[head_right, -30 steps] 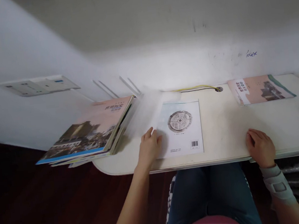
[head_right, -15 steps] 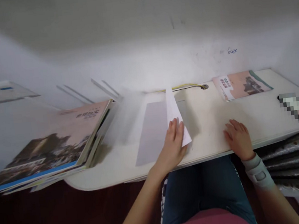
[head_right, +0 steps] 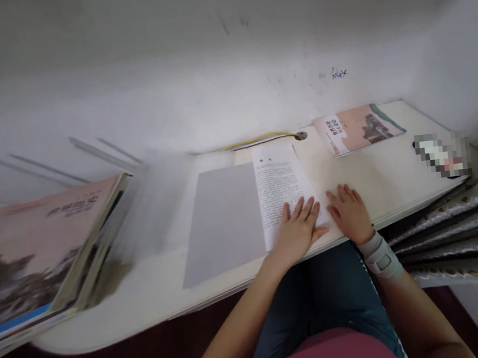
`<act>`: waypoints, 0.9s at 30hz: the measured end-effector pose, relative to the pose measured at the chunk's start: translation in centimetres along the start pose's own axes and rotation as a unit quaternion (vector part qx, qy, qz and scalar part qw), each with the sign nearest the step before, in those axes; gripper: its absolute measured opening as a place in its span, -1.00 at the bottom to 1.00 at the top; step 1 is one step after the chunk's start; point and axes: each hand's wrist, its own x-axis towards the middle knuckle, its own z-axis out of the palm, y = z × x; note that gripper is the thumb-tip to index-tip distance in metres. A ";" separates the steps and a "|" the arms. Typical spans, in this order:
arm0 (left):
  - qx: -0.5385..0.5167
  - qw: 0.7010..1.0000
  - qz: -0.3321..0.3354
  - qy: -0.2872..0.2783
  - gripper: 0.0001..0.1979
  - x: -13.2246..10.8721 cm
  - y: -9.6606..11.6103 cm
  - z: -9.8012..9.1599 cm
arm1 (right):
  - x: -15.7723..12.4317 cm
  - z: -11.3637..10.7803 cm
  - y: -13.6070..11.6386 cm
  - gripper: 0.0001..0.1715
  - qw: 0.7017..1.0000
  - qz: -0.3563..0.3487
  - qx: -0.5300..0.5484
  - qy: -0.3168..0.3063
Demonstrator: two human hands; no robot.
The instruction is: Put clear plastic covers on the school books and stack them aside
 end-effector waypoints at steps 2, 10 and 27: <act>-0.004 1.000 0.000 -0.003 -0.34 -0.1 -0.2 0.1 | -0.2 -0.6 0.1 -0.54 0.999 -0.038 0.000 -0.024; -0.016 1.000 -0.001 -0.002 -0.35 -0.2 -0.1 -0.4 | -0.7 -1.7 1.6 -0.45 0.987 -0.143 -0.005 -0.069; -0.042 0.998 0.005 -0.056 -0.23 1.1 1.9 -0.4 | -0.8 -1.4 1.6 -0.26 0.989 -0.132 0.013 -0.062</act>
